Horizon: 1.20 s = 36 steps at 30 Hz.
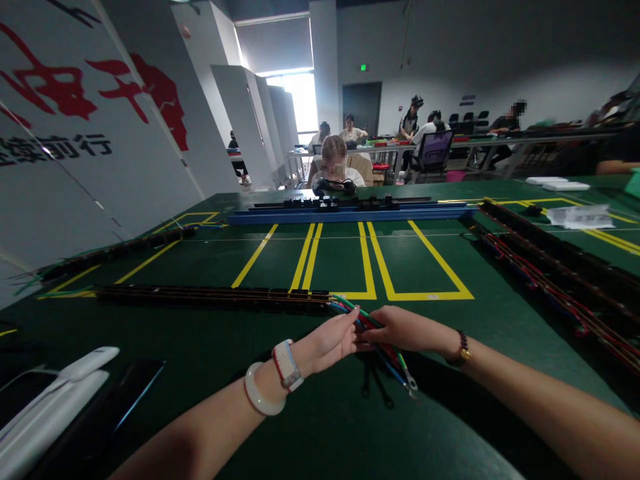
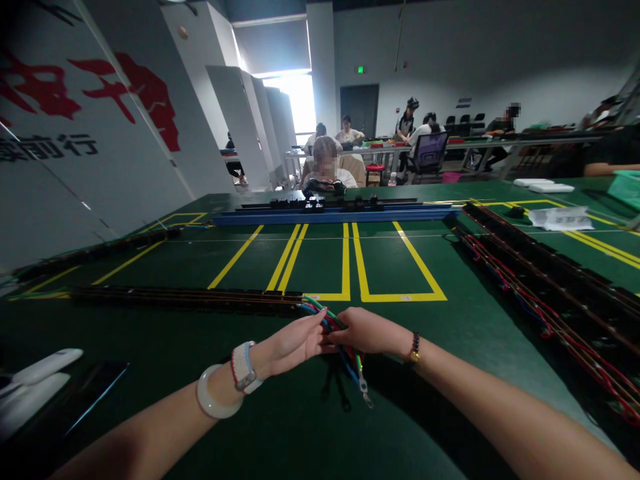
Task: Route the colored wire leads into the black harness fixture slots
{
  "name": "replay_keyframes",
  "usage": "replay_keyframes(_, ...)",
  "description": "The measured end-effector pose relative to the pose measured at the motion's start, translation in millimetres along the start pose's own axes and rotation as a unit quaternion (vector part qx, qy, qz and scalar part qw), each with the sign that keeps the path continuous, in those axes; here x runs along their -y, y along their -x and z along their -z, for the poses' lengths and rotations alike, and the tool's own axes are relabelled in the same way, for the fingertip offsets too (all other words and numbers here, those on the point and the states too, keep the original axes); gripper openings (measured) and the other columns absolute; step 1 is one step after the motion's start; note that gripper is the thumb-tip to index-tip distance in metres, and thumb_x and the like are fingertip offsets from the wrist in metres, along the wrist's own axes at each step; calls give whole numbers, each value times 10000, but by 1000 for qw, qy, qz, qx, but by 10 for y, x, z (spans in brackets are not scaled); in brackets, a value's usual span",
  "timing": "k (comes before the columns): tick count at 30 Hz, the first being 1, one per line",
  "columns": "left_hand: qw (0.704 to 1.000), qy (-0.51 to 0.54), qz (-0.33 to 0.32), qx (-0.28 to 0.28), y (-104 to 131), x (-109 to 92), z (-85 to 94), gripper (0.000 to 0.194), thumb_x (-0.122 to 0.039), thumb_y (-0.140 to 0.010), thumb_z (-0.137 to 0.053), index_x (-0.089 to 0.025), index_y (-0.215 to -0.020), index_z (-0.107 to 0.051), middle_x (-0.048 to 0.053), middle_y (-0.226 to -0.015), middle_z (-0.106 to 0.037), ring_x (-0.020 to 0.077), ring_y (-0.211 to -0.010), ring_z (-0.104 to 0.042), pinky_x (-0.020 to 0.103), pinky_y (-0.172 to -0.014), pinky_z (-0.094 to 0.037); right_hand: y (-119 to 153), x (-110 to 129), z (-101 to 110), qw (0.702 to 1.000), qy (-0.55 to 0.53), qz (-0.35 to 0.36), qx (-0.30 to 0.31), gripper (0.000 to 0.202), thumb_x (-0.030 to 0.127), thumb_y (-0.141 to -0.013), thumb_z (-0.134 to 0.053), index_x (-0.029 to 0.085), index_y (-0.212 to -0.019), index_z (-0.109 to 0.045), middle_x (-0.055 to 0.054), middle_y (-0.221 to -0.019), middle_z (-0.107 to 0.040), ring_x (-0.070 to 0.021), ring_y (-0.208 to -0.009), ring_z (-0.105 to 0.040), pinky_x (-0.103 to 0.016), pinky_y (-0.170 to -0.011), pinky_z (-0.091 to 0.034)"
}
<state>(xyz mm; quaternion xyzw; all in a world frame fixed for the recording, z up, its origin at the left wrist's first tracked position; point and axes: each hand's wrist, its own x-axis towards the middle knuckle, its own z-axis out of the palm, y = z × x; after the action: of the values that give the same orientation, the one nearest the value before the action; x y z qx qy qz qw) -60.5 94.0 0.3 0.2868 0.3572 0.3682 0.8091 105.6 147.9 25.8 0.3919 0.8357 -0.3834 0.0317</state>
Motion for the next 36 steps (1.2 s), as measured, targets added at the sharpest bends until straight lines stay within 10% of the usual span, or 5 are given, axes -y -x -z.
replay_keyframes(12,991,95,-51,-76,-107,104,-75,235,-298,-915,-437,-121,-831,-567,72,-838,-643,125,-752,-608,337,-851,-457,94,205,-179,919,364,-9,-154,197,205,-868,-464,122,-845,-641,-117,-739,-676,-207,-638,-653,-263,-536,-447)
replay_keyframes(31,983,119,-41,-131,-125,65,-219,186,-190,-905,-443,-131,-761,-545,15,-701,-580,76,-616,-544,180,-581,-422,66,309,-581,810,531,17,-248,328,8,-805,-428,42,-1057,-636,-165,-898,-628,-216,-748,-575,-323,-615,-470)
replay_keyframes(36,979,157,-46,-119,-174,87,-246,233,-181,-909,-422,-139,-694,-502,-2,-664,-541,54,-556,-498,164,-573,-415,160,371,-410,828,513,56,-218,332,97,-822,-510,46,-1135,-606,-166,-980,-633,-226,-819,-584,-344,-697,-484)
